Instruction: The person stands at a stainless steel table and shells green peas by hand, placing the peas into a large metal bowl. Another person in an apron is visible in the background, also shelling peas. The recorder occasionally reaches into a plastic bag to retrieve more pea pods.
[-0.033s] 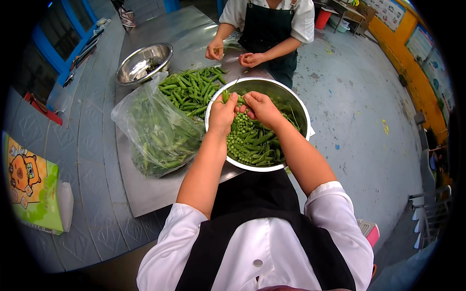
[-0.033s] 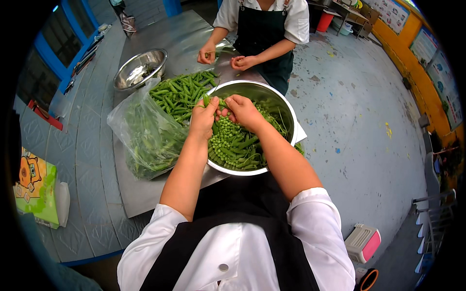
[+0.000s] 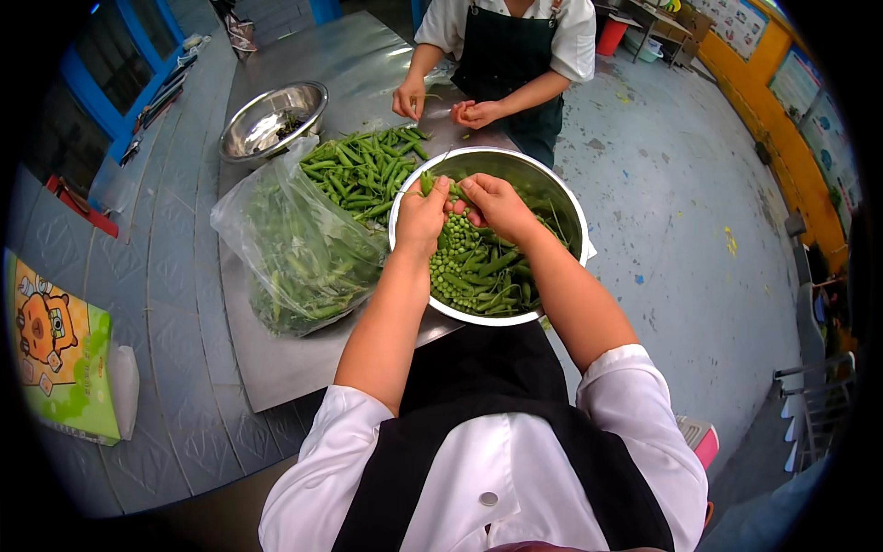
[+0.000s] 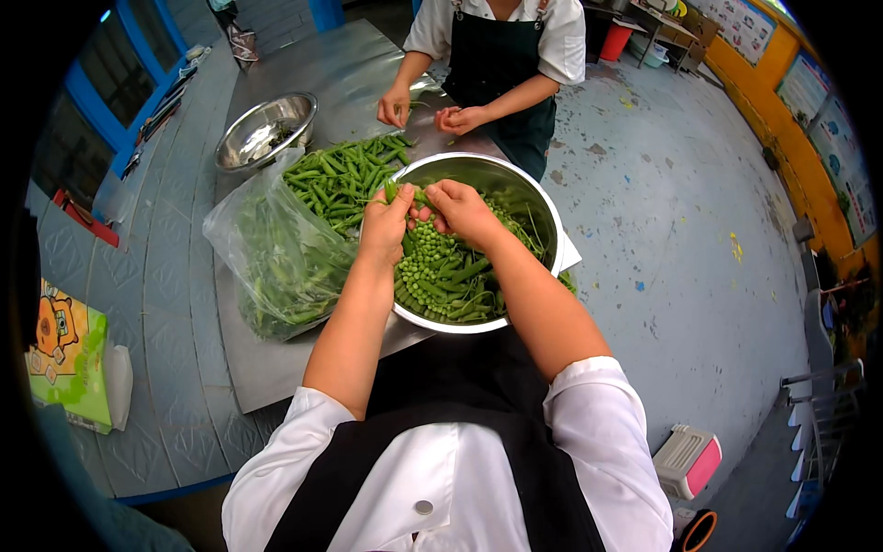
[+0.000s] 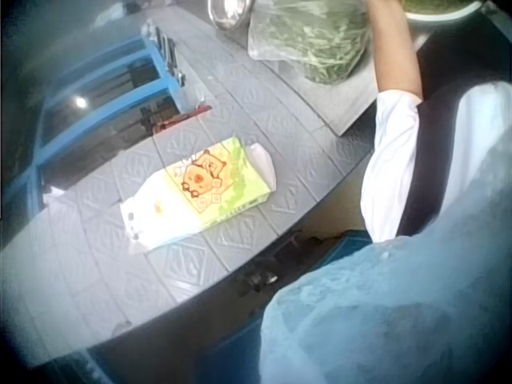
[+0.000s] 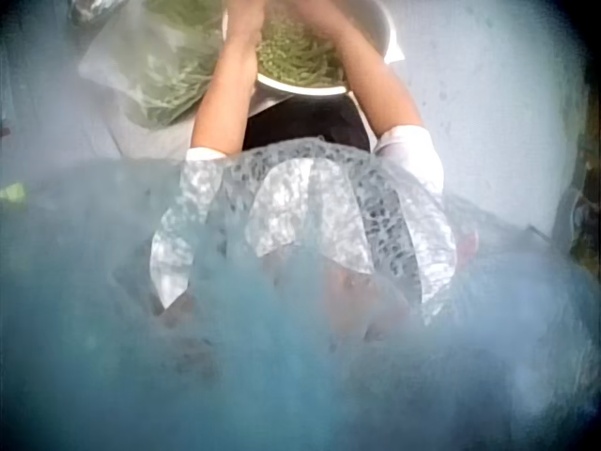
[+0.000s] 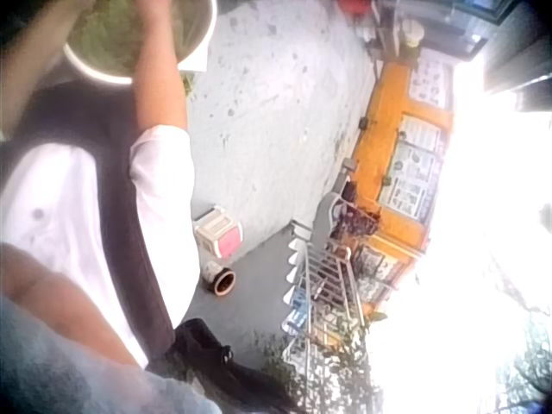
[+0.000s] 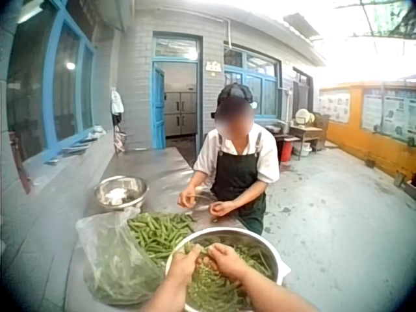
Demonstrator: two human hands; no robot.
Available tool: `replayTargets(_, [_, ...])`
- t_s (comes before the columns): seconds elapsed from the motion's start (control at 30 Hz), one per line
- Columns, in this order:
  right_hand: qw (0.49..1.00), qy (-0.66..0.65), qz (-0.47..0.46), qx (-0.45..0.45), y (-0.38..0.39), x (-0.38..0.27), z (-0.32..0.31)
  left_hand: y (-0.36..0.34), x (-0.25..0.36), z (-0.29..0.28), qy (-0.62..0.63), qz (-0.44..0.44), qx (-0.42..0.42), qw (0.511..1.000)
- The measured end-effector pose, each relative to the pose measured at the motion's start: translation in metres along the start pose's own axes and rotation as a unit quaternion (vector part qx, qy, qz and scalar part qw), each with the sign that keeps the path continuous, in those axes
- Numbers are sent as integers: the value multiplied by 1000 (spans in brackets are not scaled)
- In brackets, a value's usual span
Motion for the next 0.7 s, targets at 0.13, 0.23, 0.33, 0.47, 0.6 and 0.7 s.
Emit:
replayTargets(0.13, [994,90,-55,-7,0,2,-1,-1,0,1,-54,23,15,998])
replayTargets(0.23, [1000,4,-22,-16,-4,7,-5,0,0,2,-84,36,11,996])
replayTargets(0.33, [997,-73,17,1,-1,3,-3,3,4,3,-98,49,11,994])
replayTargets(0.47, [998,-52,25,15,0,2,0,0,2,5,-93,53,13,994])
replayTargets(0.6, [998,-42,34,-22,1,2,3,4,8,9,-94,80,-9,992])
replayTargets(0.7, [998,-32,28,-48,-2,6,2,-3,-5,4,-76,89,-3,993])
Point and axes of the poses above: each hand's wrist, its own y-axis away from the middle knuckle, its own z-axis out of the palm, x = y × z, the point moved 2 cm from there along -y, towards the middle knuckle, and after that the axes turned 2 degrees about -y, right-handed, at the moved point
